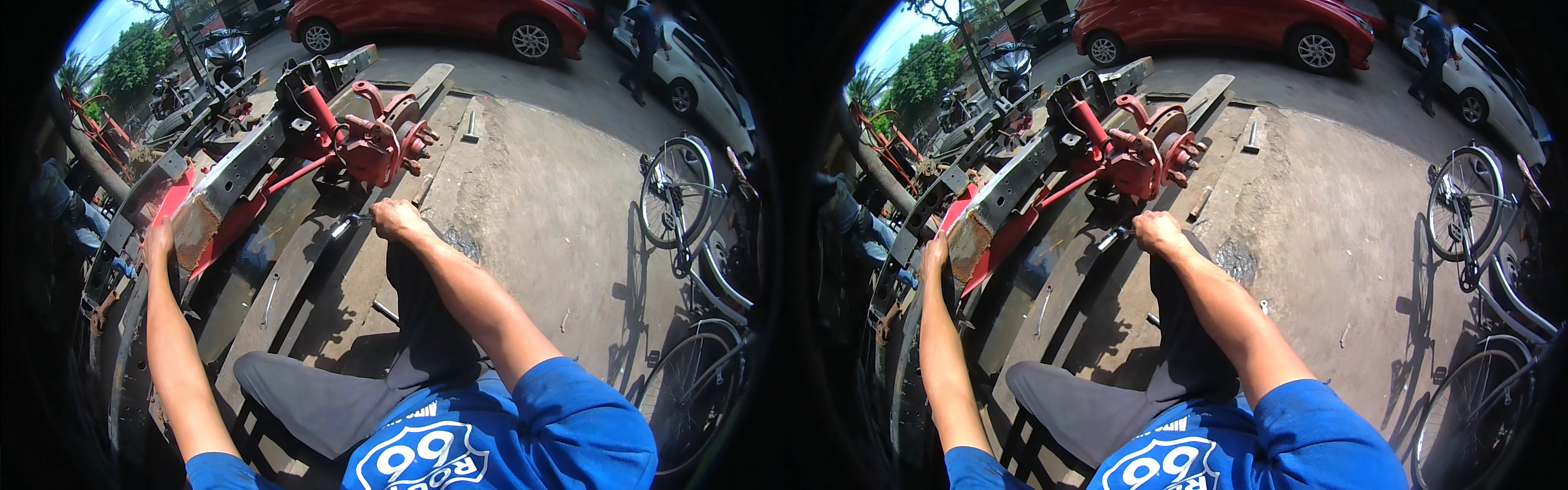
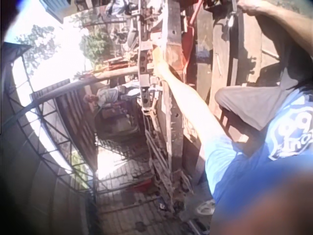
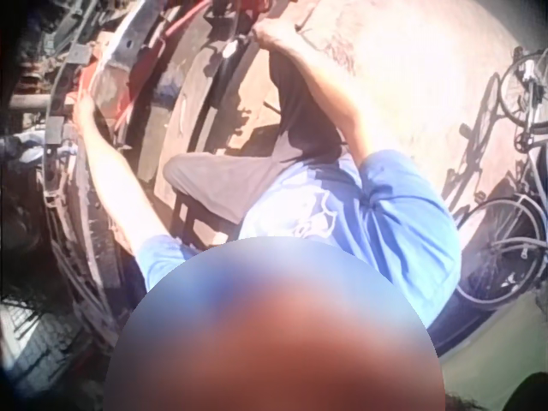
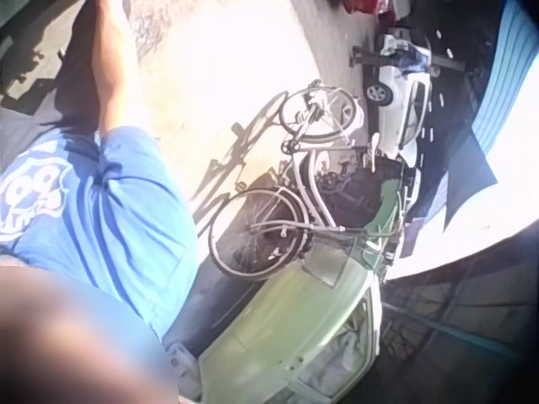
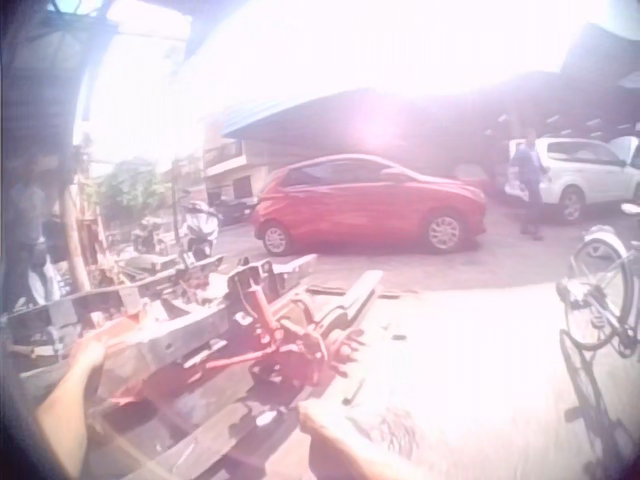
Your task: The person uses a wrench to tighten bolts on a red metal vehicle frame component. They repeatedly reposition the wrench and adjust their grip to secure the fasteners on the frame.
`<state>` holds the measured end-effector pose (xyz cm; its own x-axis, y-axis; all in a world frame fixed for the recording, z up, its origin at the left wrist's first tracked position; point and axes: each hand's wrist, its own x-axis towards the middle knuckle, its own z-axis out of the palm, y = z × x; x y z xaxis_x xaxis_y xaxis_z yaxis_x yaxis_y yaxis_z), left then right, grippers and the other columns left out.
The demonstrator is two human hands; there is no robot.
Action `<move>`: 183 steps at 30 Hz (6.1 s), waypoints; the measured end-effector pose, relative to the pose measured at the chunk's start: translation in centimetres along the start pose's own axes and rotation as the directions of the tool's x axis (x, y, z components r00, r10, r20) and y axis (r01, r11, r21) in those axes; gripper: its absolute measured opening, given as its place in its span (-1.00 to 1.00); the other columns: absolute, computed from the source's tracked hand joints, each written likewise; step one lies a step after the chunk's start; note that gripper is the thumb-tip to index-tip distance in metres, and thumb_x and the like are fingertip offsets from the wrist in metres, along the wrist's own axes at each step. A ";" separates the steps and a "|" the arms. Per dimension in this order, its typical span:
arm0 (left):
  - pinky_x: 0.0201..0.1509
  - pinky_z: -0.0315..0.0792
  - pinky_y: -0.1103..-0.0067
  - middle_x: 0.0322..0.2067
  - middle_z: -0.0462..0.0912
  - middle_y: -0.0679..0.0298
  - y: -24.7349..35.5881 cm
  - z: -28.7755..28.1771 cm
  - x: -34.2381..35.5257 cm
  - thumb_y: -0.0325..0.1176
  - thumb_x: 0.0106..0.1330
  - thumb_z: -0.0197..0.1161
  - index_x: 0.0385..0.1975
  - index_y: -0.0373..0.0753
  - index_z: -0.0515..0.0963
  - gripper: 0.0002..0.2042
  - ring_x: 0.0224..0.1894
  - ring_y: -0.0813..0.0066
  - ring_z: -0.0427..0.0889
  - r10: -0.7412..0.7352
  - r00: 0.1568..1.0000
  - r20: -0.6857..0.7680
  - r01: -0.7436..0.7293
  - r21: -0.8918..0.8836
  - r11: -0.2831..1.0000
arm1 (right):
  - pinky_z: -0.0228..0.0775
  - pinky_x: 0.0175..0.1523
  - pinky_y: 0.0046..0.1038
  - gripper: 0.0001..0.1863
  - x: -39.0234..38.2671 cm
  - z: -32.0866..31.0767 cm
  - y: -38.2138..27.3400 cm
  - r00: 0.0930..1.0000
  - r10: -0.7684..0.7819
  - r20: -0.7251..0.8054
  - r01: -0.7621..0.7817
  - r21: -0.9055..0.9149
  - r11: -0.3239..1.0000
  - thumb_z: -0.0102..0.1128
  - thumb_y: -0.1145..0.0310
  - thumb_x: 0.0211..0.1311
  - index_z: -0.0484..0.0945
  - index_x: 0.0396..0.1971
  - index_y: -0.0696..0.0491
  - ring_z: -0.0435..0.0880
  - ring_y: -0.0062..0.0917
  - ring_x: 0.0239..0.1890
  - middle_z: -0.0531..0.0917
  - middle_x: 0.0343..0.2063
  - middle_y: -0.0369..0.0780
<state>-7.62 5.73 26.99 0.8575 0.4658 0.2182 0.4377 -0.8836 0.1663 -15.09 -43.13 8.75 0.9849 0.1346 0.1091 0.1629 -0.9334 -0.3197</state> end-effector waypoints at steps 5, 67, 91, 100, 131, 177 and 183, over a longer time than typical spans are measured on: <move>0.37 0.29 0.14 0.19 0.49 -0.29 -0.2 0.1 0.3 0.20 0.42 -0.26 0.12 -0.49 0.54 -0.23 0.30 -0.19 0.46 0.023 1.000 0.000 -0.023 0.001 1.000 | 0.65 -0.06 -0.19 -0.80 0.1 0.1 -0.6 0.998 -0.022 0.062 0.025 -0.060 0.998 0.23 0.45 0.02 0.75 -0.35 0.12 0.79 -0.16 -0.14 0.77 -0.26 -0.02; 0.38 0.30 0.12 0.17 0.54 -0.20 -0.4 0.4 -0.2 0.25 0.43 -0.27 0.11 -0.35 0.59 -0.25 0.28 -0.18 0.49 -0.028 1.000 0.003 0.028 0.038 0.999 | 0.60 0.09 -0.17 -0.72 4.2 2.3 -1.1 0.945 -0.013 0.328 0.061 -0.134 0.989 0.14 0.47 0.08 0.73 -0.22 0.14 0.73 -0.11 0.02 0.74 -0.11 0.02; 0.23 0.48 0.21 -0.06 0.71 -0.12 0.6 -1.1 -3.8 0.12 0.44 -0.08 -0.09 -0.32 0.71 -0.40 0.05 -0.03 0.69 -0.065 0.994 -0.091 0.048 -0.177 0.983 | 0.56 0.14 -0.14 -0.69 4.0 2.1 -2.4 0.924 0.041 0.379 0.056 -0.243 0.968 0.17 0.33 0.21 0.71 -0.11 0.12 0.70 -0.13 0.08 0.72 -0.04 0.00; 0.23 0.44 0.25 -0.06 0.73 -0.04 0.2 0.7 -3.1 0.14 0.42 0.00 -0.11 -0.26 0.73 -0.44 0.06 0.00 0.68 -0.060 0.984 -0.167 0.004 -0.314 0.949 | 0.57 0.09 -0.12 -0.70 4.0 3.2 -2.9 0.929 -0.003 0.370 0.139 -0.341 0.930 0.16 0.23 0.21 0.75 -0.16 0.01 0.73 -0.12 0.00 0.75 -0.13 -0.03; 0.26 0.35 0.31 0.04 0.66 0.02 1.6 3.0 -0.7 -0.01 0.41 0.02 -0.12 -0.25 0.72 -0.54 0.19 0.15 0.54 -0.178 0.973 -0.149 0.114 -0.358 0.927 | 0.56 -0.10 -0.18 -0.77 8.9 9.2 -1.5 0.902 -0.346 0.259 0.364 -0.023 0.931 0.51 0.37 -0.19 0.80 -0.41 0.01 0.77 -0.15 -0.24 0.75 -0.39 0.00; 0.20 0.41 0.03 -0.02 0.61 -0.32 -1.3 2.1 1.6 0.17 0.46 -0.22 -0.03 -0.44 0.63 -0.29 0.11 -0.29 0.58 0.032 0.997 -0.077 -0.036 -0.046 0.998 | 0.66 -0.13 -0.14 -0.80 -0.5 -4.5 -3.9 0.973 -0.098 0.209 0.131 -0.151 0.980 0.23 0.46 -0.03 0.73 -0.36 0.14 0.78 -0.13 -0.16 0.77 -0.31 -0.03; 0.20 0.42 0.06 -0.02 0.61 -0.31 -0.2 1.1 -0.2 0.16 0.45 -0.22 -0.05 -0.45 0.64 -0.29 0.11 -0.27 0.58 -0.018 0.994 -0.105 0.014 -0.038 0.999 | 0.63 -0.06 -0.12 -0.78 1.7 -1.6 -3.4 0.959 -0.090 0.267 0.118 -0.090 0.989 0.15 0.45 0.11 0.69 -0.26 0.13 0.75 -0.08 -0.10 0.75 -0.25 0.00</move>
<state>-7.57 5.75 25.85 0.8161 0.4844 0.3152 0.4395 -0.8744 0.2056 -14.09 -40.28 11.50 0.9459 0.3022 -0.1179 0.2722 -0.9371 -0.2183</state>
